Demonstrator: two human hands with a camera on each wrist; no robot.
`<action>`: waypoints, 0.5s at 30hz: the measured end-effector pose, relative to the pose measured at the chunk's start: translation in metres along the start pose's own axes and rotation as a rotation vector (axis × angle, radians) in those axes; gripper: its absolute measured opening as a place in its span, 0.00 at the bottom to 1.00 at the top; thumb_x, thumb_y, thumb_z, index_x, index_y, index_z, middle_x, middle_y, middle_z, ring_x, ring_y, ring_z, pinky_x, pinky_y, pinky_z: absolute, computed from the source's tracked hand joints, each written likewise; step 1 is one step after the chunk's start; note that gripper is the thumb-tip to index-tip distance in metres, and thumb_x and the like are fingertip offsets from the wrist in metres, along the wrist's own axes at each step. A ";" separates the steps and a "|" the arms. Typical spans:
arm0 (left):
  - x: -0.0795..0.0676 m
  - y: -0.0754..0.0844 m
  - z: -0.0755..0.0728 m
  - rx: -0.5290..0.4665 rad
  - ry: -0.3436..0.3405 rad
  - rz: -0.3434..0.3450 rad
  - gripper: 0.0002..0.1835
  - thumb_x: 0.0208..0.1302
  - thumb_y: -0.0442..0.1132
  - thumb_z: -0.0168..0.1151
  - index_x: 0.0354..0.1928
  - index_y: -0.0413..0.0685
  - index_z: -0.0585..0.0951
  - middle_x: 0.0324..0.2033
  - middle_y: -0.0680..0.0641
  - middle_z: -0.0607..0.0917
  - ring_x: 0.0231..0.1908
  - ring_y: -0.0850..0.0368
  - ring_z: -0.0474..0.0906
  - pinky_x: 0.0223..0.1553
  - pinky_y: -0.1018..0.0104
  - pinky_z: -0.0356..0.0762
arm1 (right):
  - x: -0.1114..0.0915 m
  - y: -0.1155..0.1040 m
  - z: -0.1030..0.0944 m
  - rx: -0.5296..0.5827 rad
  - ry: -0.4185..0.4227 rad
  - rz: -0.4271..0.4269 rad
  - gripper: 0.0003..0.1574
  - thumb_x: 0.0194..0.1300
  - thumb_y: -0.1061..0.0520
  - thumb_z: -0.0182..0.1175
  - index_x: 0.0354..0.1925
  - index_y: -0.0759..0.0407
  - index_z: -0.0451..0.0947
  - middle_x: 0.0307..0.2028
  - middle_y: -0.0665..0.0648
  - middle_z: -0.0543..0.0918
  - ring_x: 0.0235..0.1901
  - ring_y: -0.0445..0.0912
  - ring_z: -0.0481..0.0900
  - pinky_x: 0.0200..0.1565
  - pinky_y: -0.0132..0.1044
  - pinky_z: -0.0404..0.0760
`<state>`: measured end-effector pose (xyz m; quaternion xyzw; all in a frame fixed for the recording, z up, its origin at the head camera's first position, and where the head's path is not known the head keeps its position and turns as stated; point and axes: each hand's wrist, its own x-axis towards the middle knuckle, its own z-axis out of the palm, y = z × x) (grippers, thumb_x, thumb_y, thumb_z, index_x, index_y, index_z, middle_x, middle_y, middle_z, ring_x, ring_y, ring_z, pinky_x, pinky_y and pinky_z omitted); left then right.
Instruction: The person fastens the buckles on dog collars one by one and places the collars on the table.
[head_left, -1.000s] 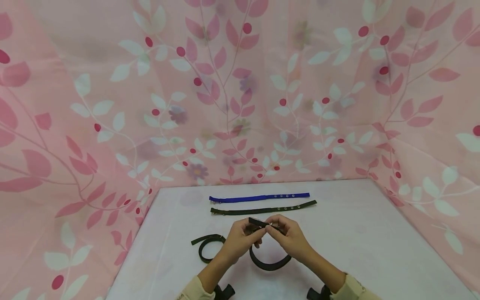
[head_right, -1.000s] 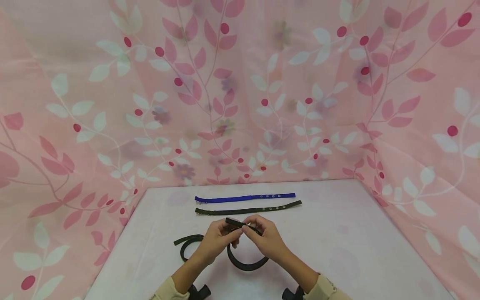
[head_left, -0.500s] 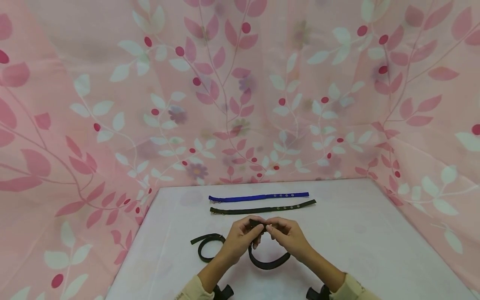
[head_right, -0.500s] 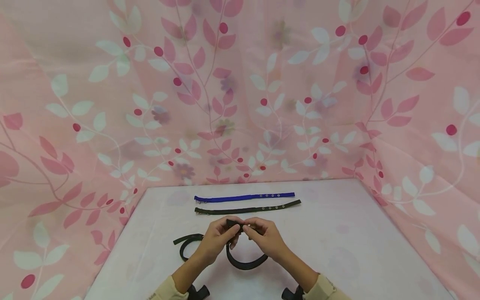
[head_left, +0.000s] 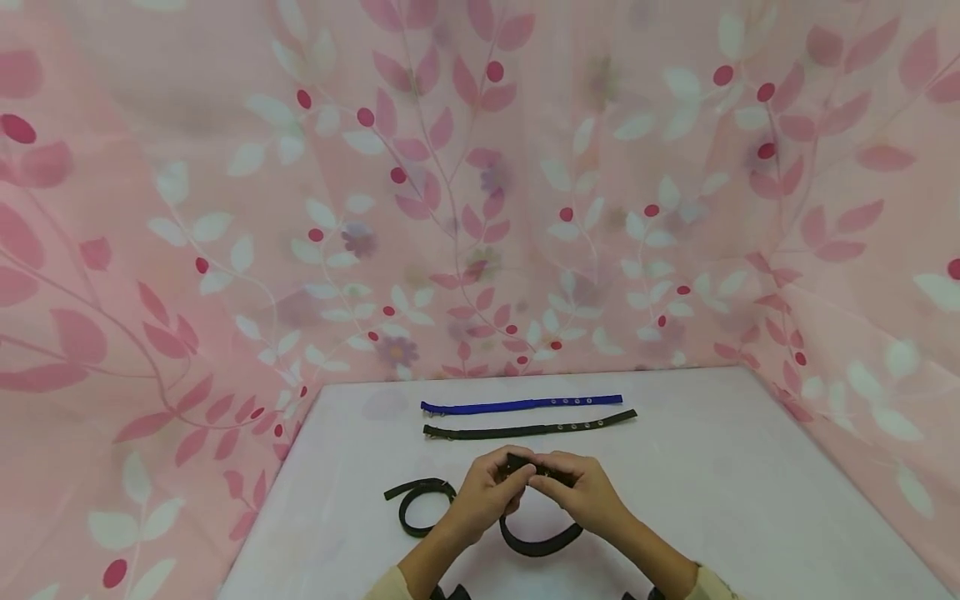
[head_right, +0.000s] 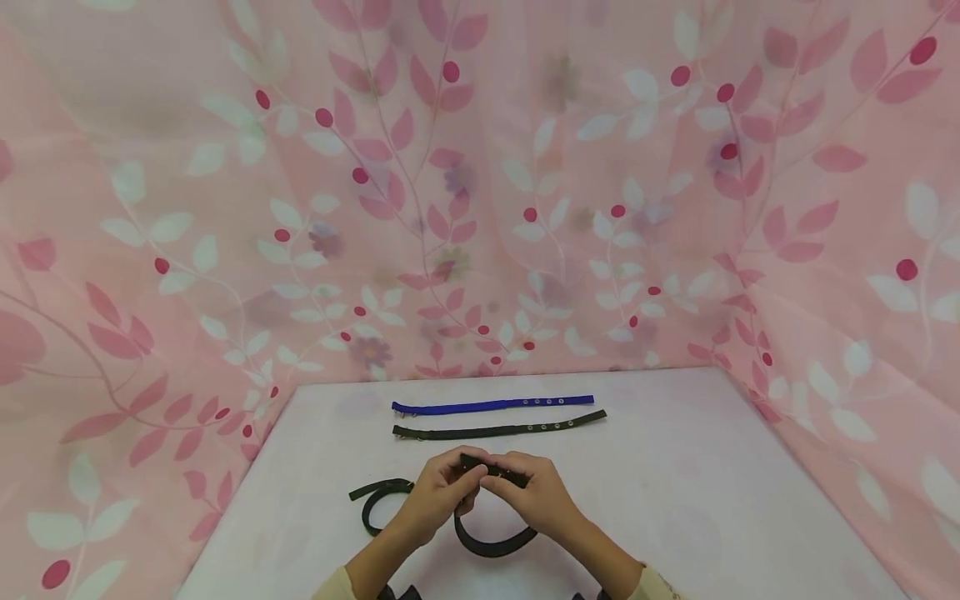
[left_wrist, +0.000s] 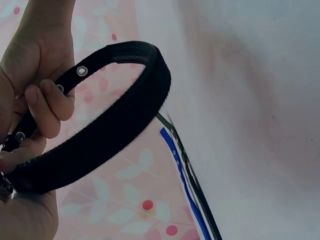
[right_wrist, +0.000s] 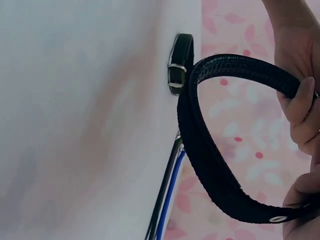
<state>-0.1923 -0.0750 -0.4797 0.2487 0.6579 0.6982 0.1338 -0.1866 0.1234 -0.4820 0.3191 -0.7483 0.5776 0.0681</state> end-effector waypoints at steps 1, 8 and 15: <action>-0.001 -0.001 0.001 0.000 0.001 -0.011 0.17 0.73 0.44 0.57 0.56 0.41 0.77 0.30 0.48 0.74 0.21 0.66 0.67 0.21 0.76 0.67 | -0.002 0.000 0.001 -0.002 0.010 0.001 0.15 0.66 0.62 0.64 0.50 0.64 0.83 0.36 0.57 0.87 0.29 0.34 0.78 0.27 0.32 0.82; -0.002 -0.003 0.000 0.158 0.074 0.036 0.13 0.74 0.44 0.55 0.53 0.47 0.79 0.37 0.41 0.80 0.31 0.63 0.76 0.32 0.71 0.79 | -0.001 0.002 0.002 -0.011 0.049 0.035 0.11 0.65 0.60 0.65 0.46 0.61 0.84 0.36 0.57 0.88 0.28 0.34 0.79 0.26 0.32 0.81; -0.002 0.007 -0.007 0.208 0.126 0.034 0.15 0.74 0.46 0.55 0.52 0.46 0.80 0.46 0.42 0.83 0.45 0.57 0.81 0.48 0.69 0.79 | -0.003 0.003 0.000 0.074 0.031 0.124 0.08 0.66 0.60 0.65 0.42 0.62 0.83 0.25 0.61 0.82 0.15 0.32 0.67 0.15 0.29 0.71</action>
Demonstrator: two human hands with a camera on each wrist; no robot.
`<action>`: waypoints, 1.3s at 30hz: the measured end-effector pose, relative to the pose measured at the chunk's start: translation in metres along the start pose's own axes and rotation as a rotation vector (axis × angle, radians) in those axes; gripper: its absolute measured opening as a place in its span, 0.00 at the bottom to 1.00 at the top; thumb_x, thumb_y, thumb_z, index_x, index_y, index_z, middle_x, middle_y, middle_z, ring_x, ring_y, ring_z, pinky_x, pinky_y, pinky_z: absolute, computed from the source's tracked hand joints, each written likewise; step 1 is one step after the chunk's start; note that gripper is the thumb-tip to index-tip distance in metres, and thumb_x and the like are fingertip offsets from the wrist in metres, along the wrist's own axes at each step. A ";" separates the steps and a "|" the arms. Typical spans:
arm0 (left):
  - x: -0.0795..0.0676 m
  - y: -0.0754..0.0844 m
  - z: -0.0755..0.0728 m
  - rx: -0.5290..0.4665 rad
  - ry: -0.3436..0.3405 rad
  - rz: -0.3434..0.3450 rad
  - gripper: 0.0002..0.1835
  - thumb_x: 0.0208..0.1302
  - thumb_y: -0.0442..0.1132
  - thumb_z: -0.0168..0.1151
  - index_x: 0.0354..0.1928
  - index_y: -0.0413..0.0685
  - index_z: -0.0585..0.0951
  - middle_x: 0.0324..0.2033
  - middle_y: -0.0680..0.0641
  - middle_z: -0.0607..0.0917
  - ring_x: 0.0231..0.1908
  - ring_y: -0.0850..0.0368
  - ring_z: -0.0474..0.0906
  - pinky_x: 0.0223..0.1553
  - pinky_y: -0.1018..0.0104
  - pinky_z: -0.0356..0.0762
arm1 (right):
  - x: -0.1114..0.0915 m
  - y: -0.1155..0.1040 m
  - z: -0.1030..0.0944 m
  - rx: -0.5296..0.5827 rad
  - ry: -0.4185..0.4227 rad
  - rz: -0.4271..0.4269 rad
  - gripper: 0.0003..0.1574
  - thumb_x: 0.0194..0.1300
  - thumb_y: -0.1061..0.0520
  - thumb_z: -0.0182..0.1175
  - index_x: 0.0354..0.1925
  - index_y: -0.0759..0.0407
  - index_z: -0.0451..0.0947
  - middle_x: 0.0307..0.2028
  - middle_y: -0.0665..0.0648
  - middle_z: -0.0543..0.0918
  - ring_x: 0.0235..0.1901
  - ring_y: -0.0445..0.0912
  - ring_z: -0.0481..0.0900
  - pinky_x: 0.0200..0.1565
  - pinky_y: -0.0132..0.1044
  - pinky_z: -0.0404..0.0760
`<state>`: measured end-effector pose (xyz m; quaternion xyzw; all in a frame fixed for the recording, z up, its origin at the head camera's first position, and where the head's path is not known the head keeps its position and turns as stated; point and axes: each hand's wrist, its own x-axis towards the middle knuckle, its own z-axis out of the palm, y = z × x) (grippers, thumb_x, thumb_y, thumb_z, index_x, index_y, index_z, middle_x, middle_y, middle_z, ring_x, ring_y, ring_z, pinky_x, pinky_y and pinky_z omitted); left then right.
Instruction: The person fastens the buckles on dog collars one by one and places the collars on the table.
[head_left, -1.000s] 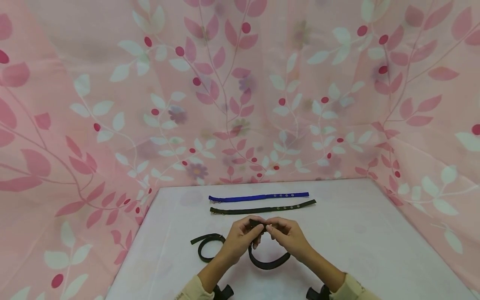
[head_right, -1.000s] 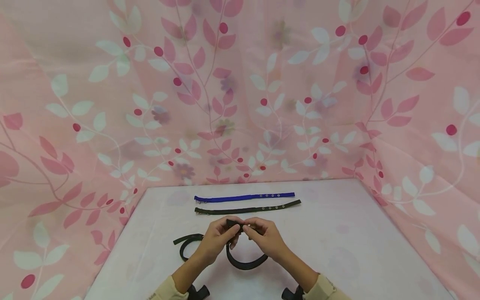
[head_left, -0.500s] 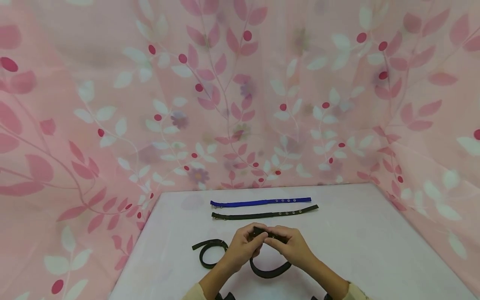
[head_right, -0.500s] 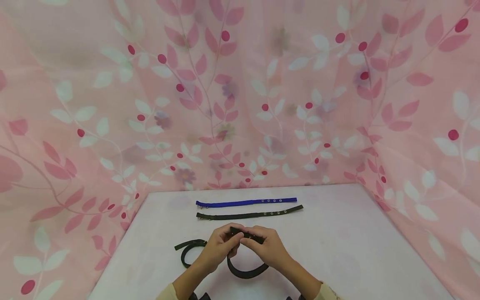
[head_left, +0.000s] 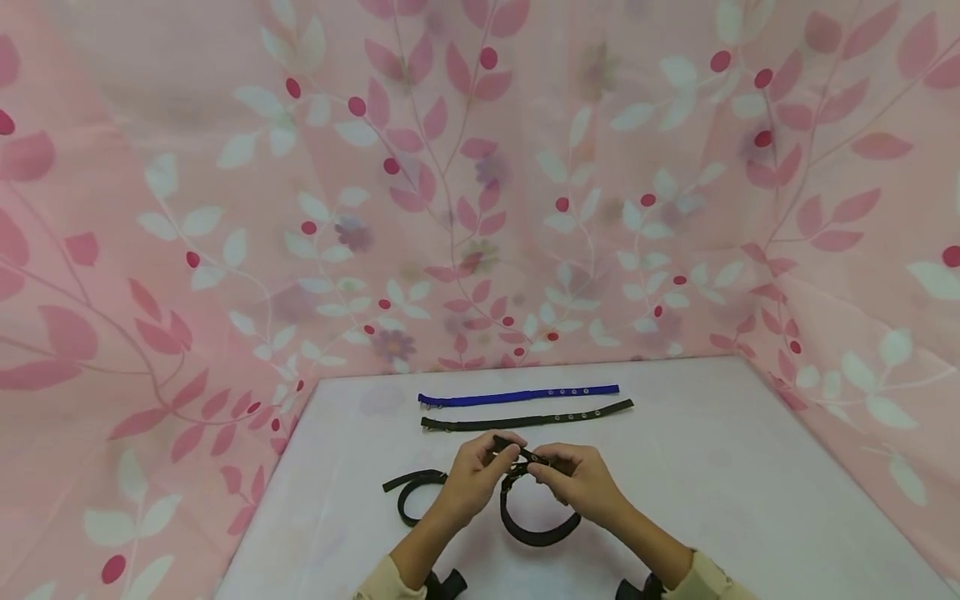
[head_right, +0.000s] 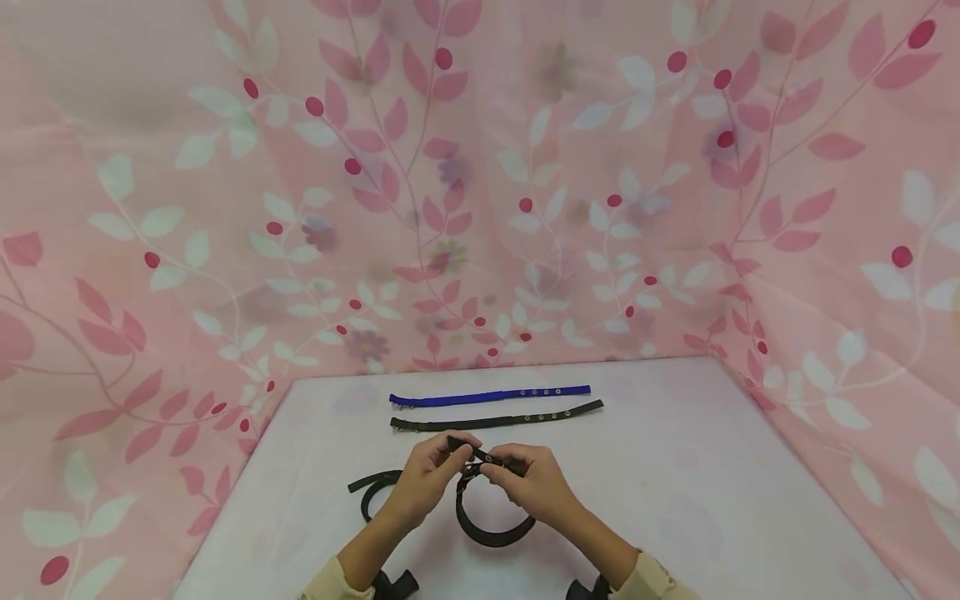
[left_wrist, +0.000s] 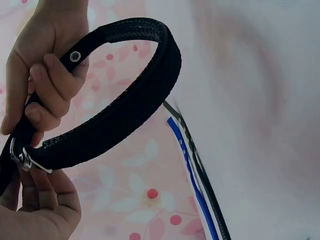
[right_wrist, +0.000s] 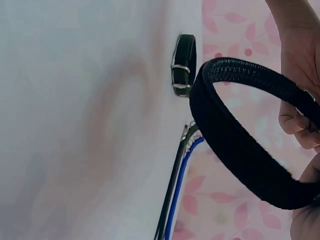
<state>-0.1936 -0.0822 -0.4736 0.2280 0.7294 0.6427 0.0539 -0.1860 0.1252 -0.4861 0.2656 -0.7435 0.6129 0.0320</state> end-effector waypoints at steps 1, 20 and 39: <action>0.001 0.001 -0.001 -0.011 0.004 -0.010 0.15 0.74 0.46 0.55 0.52 0.45 0.80 0.47 0.42 0.83 0.46 0.56 0.81 0.50 0.69 0.79 | 0.000 0.000 0.000 0.014 -0.005 0.010 0.07 0.66 0.61 0.64 0.42 0.63 0.83 0.24 0.61 0.81 0.15 0.32 0.67 0.14 0.28 0.70; 0.001 0.013 -0.028 -0.301 0.205 -0.041 0.19 0.73 0.43 0.57 0.52 0.31 0.77 0.39 0.48 0.83 0.38 0.58 0.84 0.49 0.64 0.83 | 0.002 -0.004 0.000 0.068 -0.002 0.100 0.09 0.67 0.59 0.64 0.41 0.65 0.83 0.22 0.52 0.78 0.14 0.35 0.68 0.15 0.27 0.69; 0.002 0.028 -0.057 -0.379 0.315 0.028 0.15 0.72 0.43 0.58 0.47 0.36 0.77 0.36 0.48 0.83 0.37 0.57 0.85 0.51 0.65 0.82 | 0.001 -0.005 0.000 0.065 0.036 -0.004 0.05 0.67 0.65 0.62 0.41 0.66 0.82 0.23 0.56 0.80 0.17 0.43 0.76 0.18 0.34 0.78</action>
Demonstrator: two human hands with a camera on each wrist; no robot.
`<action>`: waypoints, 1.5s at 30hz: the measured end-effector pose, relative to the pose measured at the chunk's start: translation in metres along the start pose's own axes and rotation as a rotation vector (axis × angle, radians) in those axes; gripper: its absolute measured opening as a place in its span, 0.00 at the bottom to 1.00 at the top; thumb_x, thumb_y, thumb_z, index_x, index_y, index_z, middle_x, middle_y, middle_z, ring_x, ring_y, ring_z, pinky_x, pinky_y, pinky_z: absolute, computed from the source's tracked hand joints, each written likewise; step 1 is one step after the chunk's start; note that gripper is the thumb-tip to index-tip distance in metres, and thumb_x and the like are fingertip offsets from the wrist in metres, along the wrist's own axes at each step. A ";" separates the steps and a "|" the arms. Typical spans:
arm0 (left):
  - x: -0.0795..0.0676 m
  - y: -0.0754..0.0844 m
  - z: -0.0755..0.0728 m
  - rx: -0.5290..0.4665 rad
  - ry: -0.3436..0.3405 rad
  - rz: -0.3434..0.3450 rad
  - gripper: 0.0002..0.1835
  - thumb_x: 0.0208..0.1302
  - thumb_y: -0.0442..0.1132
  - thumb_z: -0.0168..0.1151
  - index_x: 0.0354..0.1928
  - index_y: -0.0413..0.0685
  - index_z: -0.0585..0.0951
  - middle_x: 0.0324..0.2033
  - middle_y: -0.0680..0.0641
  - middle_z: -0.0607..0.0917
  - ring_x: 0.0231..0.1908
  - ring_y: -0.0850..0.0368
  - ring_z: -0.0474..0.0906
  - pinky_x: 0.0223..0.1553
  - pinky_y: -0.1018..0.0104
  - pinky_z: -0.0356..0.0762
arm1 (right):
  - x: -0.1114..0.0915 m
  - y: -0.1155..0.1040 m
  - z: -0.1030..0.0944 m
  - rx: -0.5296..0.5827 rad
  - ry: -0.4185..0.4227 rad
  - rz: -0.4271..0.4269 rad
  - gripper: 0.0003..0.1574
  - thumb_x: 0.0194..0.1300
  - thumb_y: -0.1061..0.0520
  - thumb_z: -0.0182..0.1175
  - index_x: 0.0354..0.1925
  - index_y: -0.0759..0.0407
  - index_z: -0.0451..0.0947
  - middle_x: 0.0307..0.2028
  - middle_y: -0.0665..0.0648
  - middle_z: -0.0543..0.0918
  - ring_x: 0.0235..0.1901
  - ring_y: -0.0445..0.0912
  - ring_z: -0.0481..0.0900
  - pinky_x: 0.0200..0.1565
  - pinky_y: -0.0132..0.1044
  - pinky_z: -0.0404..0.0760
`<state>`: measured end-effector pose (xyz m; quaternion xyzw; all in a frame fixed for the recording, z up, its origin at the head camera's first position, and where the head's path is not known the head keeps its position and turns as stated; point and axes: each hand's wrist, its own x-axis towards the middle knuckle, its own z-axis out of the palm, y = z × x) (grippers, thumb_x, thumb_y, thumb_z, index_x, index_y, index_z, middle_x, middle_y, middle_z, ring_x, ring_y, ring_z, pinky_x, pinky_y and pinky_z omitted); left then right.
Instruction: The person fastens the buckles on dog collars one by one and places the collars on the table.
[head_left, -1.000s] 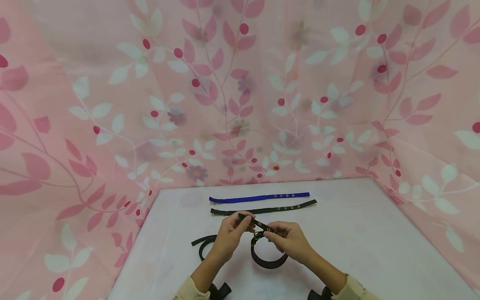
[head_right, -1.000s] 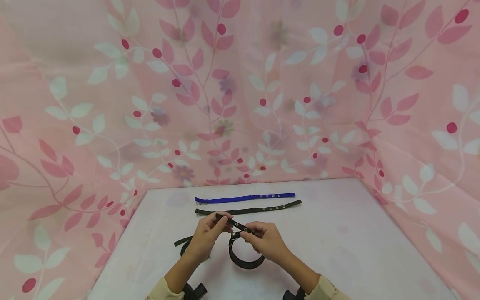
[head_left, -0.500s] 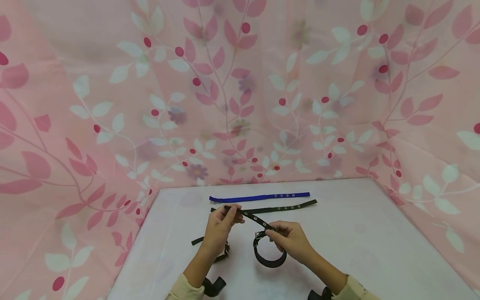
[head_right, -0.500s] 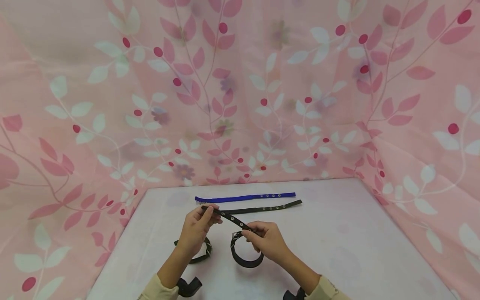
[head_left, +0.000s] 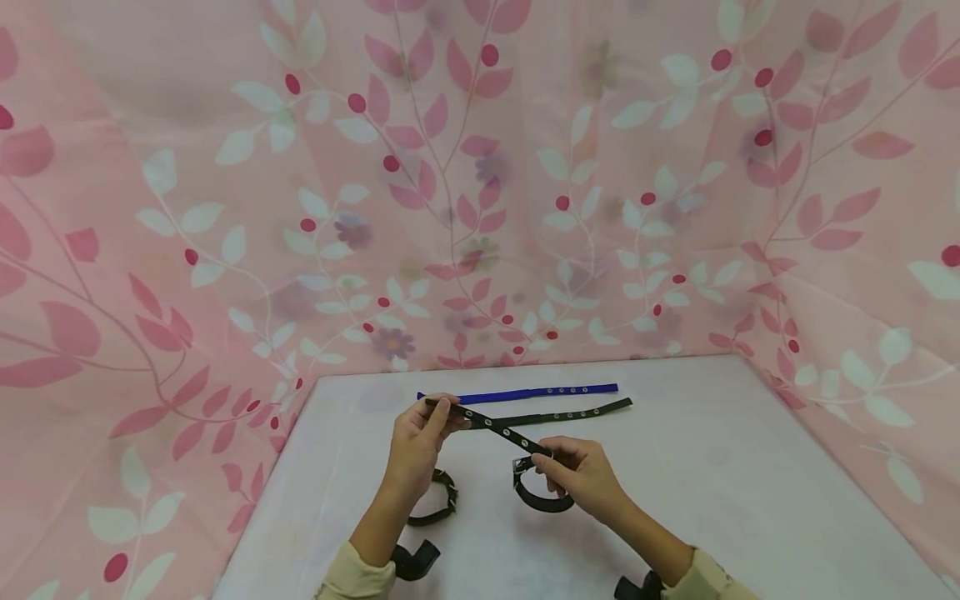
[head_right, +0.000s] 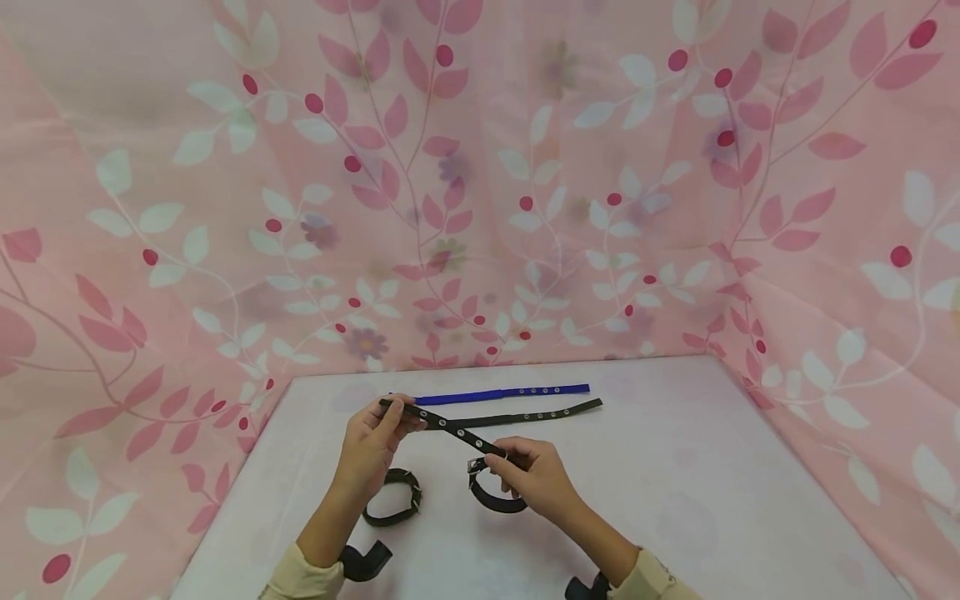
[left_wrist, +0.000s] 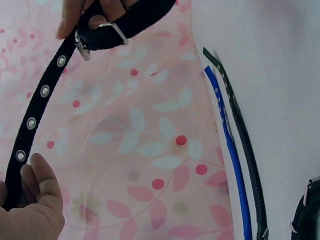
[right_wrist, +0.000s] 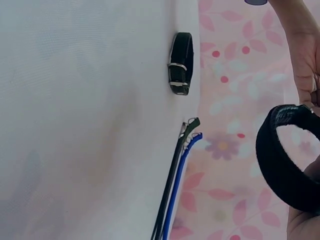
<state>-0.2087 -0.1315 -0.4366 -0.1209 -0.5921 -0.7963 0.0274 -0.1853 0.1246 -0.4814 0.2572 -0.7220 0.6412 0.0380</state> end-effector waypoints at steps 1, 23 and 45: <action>0.000 0.001 -0.001 0.001 0.007 0.006 0.14 0.72 0.43 0.58 0.46 0.37 0.77 0.36 0.48 0.83 0.36 0.57 0.85 0.50 0.65 0.82 | 0.000 0.000 0.000 -0.002 -0.006 0.000 0.06 0.67 0.65 0.62 0.41 0.66 0.82 0.23 0.57 0.80 0.17 0.43 0.76 0.18 0.33 0.77; 0.006 0.003 -0.005 0.021 0.008 -0.040 0.13 0.71 0.41 0.60 0.46 0.36 0.78 0.37 0.45 0.83 0.37 0.56 0.84 0.48 0.62 0.84 | -0.001 -0.002 -0.003 -0.023 -0.022 0.044 0.08 0.67 0.61 0.63 0.39 0.67 0.82 0.22 0.53 0.81 0.17 0.38 0.75 0.21 0.36 0.80; -0.019 -0.045 0.030 0.478 -0.418 -0.207 0.18 0.72 0.48 0.58 0.51 0.41 0.81 0.40 0.42 0.86 0.38 0.57 0.82 0.40 0.65 0.82 | -0.006 0.002 0.005 0.011 0.107 0.118 0.12 0.72 0.57 0.57 0.39 0.68 0.79 0.26 0.69 0.80 0.19 0.41 0.77 0.23 0.36 0.80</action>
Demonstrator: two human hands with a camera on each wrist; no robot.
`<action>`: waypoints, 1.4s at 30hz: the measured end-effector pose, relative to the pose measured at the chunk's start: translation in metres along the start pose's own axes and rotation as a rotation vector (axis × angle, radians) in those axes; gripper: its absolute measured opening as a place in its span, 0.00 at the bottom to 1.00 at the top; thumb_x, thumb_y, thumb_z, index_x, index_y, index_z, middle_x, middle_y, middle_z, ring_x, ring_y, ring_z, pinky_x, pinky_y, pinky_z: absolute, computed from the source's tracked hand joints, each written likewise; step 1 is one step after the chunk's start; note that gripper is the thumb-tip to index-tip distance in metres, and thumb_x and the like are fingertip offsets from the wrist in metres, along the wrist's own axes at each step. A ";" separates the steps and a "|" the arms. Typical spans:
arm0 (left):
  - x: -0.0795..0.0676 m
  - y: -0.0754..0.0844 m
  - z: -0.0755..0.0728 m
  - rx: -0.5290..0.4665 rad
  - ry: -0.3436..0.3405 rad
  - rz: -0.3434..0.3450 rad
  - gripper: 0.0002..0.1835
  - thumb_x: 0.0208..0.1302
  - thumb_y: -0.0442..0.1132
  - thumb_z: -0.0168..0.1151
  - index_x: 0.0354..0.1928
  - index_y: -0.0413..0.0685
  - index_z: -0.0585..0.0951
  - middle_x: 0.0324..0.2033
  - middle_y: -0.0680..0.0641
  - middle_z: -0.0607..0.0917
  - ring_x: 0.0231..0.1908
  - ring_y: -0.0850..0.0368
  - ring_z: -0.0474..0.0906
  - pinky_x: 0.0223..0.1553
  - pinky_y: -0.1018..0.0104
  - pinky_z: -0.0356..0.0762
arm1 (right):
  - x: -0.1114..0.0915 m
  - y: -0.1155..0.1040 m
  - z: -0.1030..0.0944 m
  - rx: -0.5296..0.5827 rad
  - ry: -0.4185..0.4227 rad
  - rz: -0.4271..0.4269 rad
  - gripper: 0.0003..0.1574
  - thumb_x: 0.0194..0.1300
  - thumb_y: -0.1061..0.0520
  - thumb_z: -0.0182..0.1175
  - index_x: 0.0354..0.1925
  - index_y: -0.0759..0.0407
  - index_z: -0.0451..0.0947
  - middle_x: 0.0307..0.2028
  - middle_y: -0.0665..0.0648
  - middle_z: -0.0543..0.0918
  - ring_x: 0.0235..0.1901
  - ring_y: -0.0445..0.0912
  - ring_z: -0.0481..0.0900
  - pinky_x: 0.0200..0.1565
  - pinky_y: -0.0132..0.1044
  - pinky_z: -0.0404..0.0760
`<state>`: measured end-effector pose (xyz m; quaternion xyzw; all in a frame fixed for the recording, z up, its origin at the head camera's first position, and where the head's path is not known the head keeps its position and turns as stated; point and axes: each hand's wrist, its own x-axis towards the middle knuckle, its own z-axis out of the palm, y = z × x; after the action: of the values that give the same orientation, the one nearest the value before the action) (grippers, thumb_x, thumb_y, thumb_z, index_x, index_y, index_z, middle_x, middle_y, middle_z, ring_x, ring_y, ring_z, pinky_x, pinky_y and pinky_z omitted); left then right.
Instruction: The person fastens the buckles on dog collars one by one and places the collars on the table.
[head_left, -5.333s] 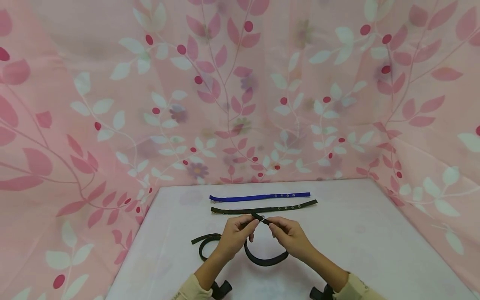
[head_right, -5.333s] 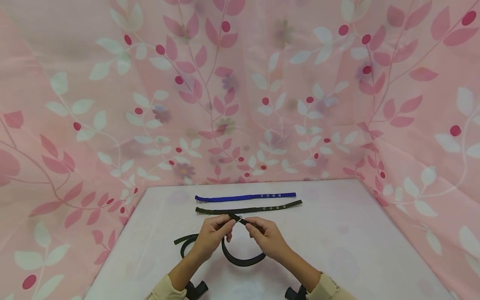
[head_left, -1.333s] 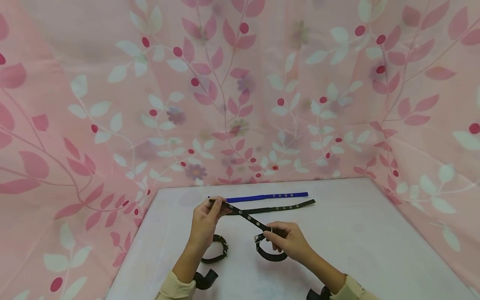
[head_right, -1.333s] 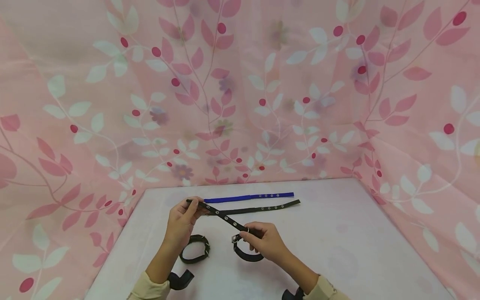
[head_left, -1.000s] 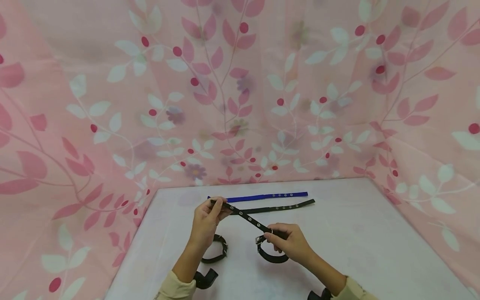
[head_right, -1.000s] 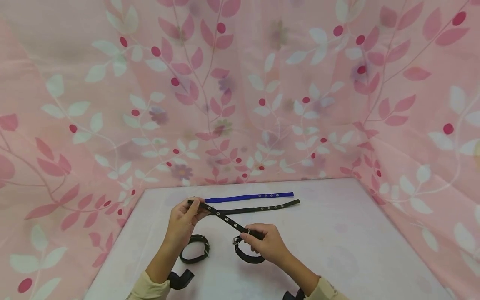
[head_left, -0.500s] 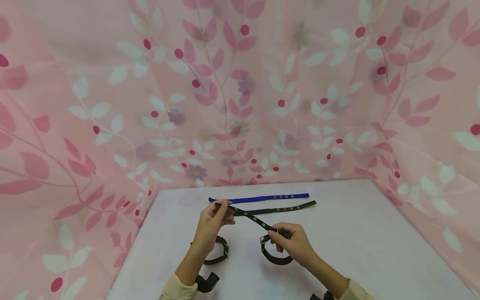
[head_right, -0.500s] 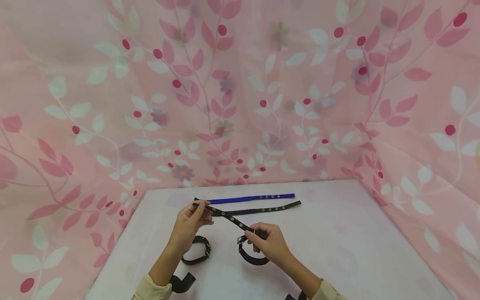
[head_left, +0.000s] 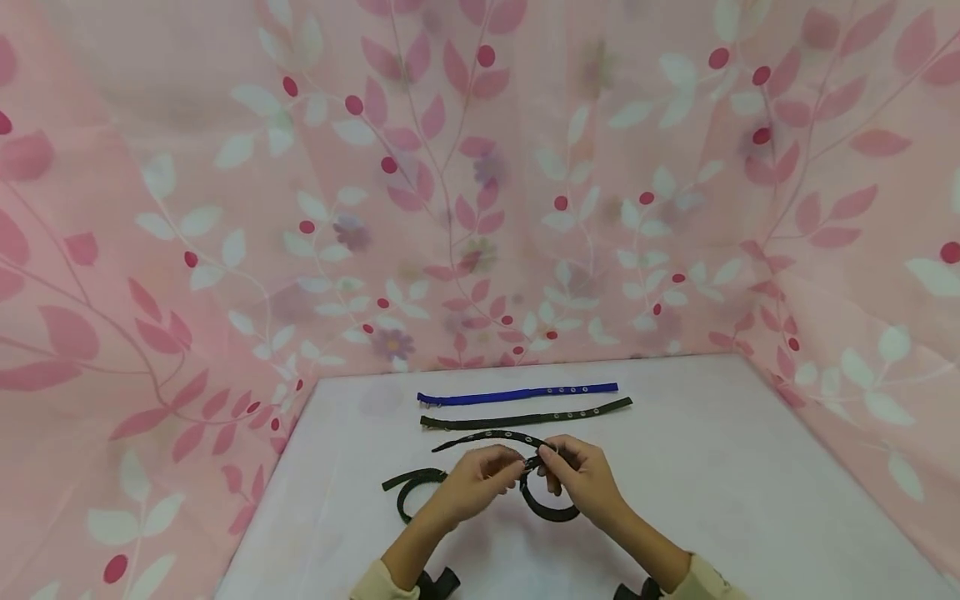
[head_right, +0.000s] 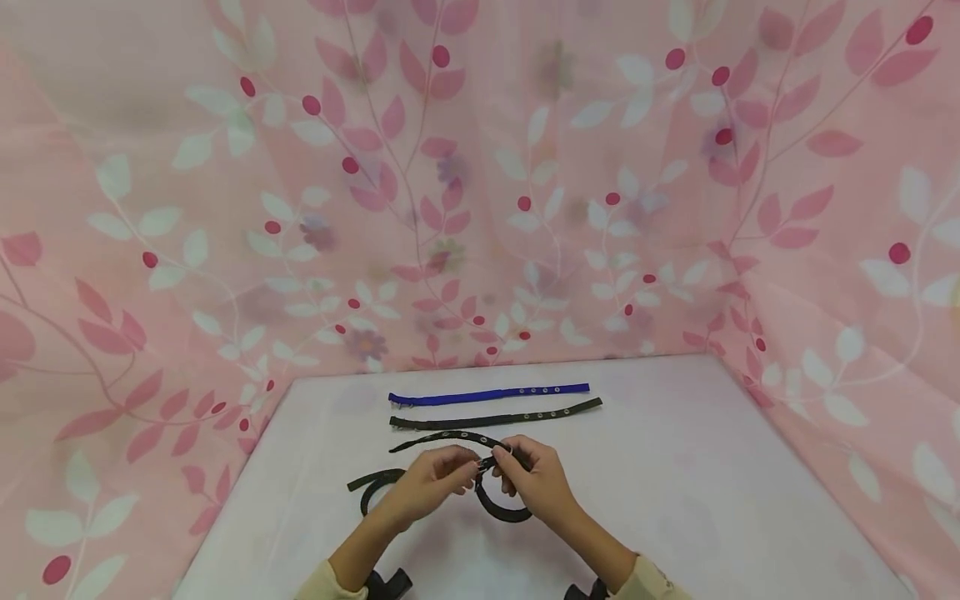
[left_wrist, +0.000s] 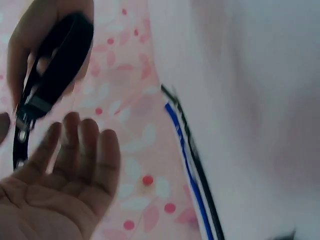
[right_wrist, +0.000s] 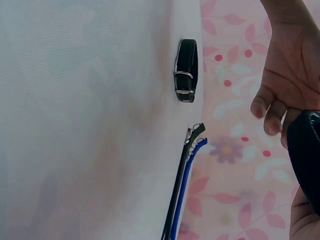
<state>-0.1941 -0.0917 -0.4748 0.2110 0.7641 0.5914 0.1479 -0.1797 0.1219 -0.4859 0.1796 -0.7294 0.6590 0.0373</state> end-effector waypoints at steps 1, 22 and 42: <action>0.001 -0.001 0.005 -0.005 -0.027 0.017 0.17 0.72 0.47 0.58 0.51 0.40 0.81 0.41 0.41 0.86 0.38 0.58 0.82 0.40 0.67 0.82 | 0.001 0.000 0.000 0.003 0.000 -0.009 0.13 0.73 0.57 0.56 0.39 0.68 0.78 0.26 0.69 0.80 0.20 0.42 0.77 0.23 0.36 0.80; 0.001 -0.009 0.022 -0.119 0.124 0.084 0.14 0.68 0.42 0.64 0.52 0.47 0.82 0.31 0.45 0.82 0.27 0.62 0.79 0.32 0.69 0.81 | 0.000 0.002 0.008 -0.001 0.105 0.033 0.11 0.66 0.60 0.65 0.41 0.67 0.76 0.34 0.58 0.79 0.33 0.41 0.78 0.37 0.33 0.79; -0.003 -0.013 0.015 -0.046 0.173 0.062 0.13 0.69 0.45 0.61 0.52 0.52 0.83 0.35 0.49 0.81 0.26 0.64 0.71 0.24 0.71 0.73 | 0.012 -0.004 -0.005 0.132 0.165 0.023 0.17 0.73 0.54 0.57 0.50 0.67 0.71 0.36 0.58 0.85 0.16 0.41 0.72 0.18 0.33 0.75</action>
<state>-0.1865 -0.0829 -0.4918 0.1790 0.7533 0.6292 0.0677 -0.1909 0.1242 -0.4782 0.1185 -0.6810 0.7185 0.0776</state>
